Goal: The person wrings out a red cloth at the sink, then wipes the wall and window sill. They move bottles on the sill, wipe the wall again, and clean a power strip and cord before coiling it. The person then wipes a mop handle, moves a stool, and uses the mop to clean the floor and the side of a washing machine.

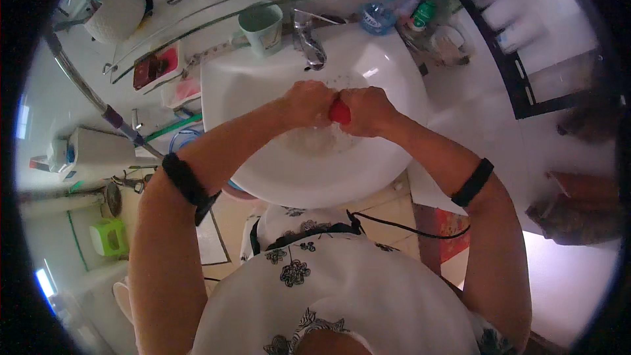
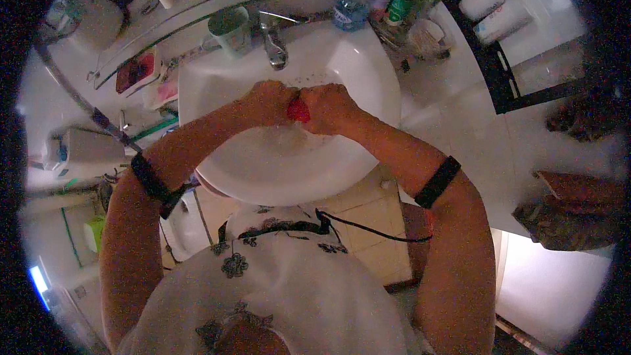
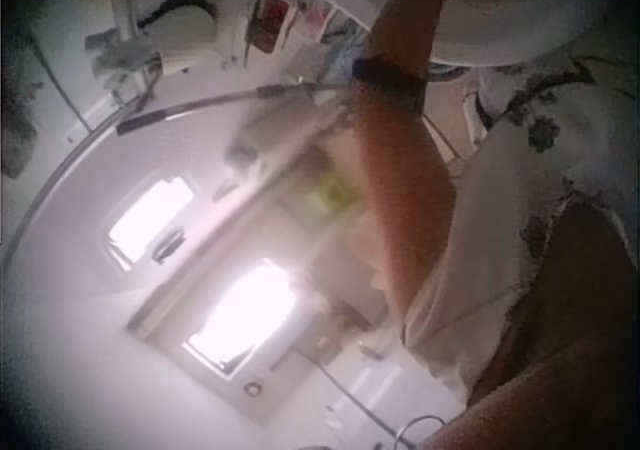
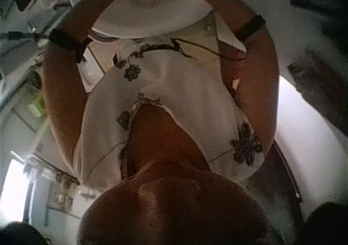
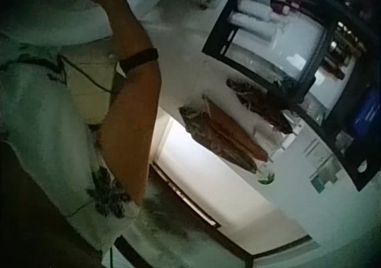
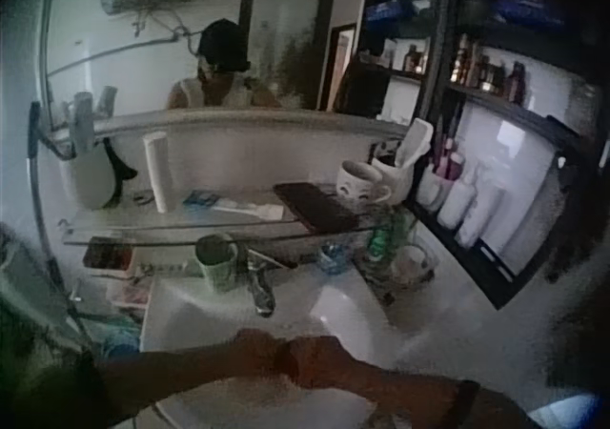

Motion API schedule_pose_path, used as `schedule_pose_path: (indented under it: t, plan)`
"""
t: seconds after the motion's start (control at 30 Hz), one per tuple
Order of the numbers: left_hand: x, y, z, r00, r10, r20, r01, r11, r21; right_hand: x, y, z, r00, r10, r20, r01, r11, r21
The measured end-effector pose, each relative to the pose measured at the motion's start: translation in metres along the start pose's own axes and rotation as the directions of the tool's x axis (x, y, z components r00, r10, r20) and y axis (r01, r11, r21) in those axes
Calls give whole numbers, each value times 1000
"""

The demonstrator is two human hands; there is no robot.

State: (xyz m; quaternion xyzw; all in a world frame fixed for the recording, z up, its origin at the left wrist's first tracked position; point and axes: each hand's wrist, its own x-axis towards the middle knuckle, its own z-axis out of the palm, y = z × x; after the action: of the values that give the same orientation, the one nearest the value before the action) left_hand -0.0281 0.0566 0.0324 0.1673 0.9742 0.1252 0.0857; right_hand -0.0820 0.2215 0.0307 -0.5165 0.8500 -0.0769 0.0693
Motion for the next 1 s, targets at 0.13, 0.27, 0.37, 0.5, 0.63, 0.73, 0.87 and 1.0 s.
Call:
schedule_pose_path:
  t: [0.13, 0.27, 0.37, 0.5, 0.63, 0.73, 0.87, 1.0]
  plan:
    - [4, -4, 2, 978, 184, -101, -160, 965, 207, -2, 4, 7, 976, 128, 177, -188, 903, 386]
    - [6, -10, -4, 927, 360, -106, -329, 915, 235, -16, 0, 11, 895, 71, 440, -445, 128, 886]
    - [4, -12, -5, 822, 520, -234, -478, 852, 212, -33, -8, 11, 860, 1, 511, -496, -242, 834]
    - [8, -14, -3, 719, 580, -383, -495, 814, 305, -40, -13, 11, 859, -270, 435, -507, -572, 645]
    - [7, -13, 5, 695, 493, -524, -434, 868, 240, -37, -6, 14, 866, -304, 397, -498, -590, 635]
    - [-10, -6, 21, 861, 286, -421, -281, 957, 74, -32, 3, 14, 782, -262, 566, -622, -402, 672]
    - [-27, -2, 30, 940, 40, -339, -41, 999, 3, -4, 14, 1, 807, -170, 565, -516, 262, 816]
    - [-31, -5, 23, 811, -111, -575, -20, 976, -216, 16, 27, -30, 874, -168, 456, -368, 382, 848]
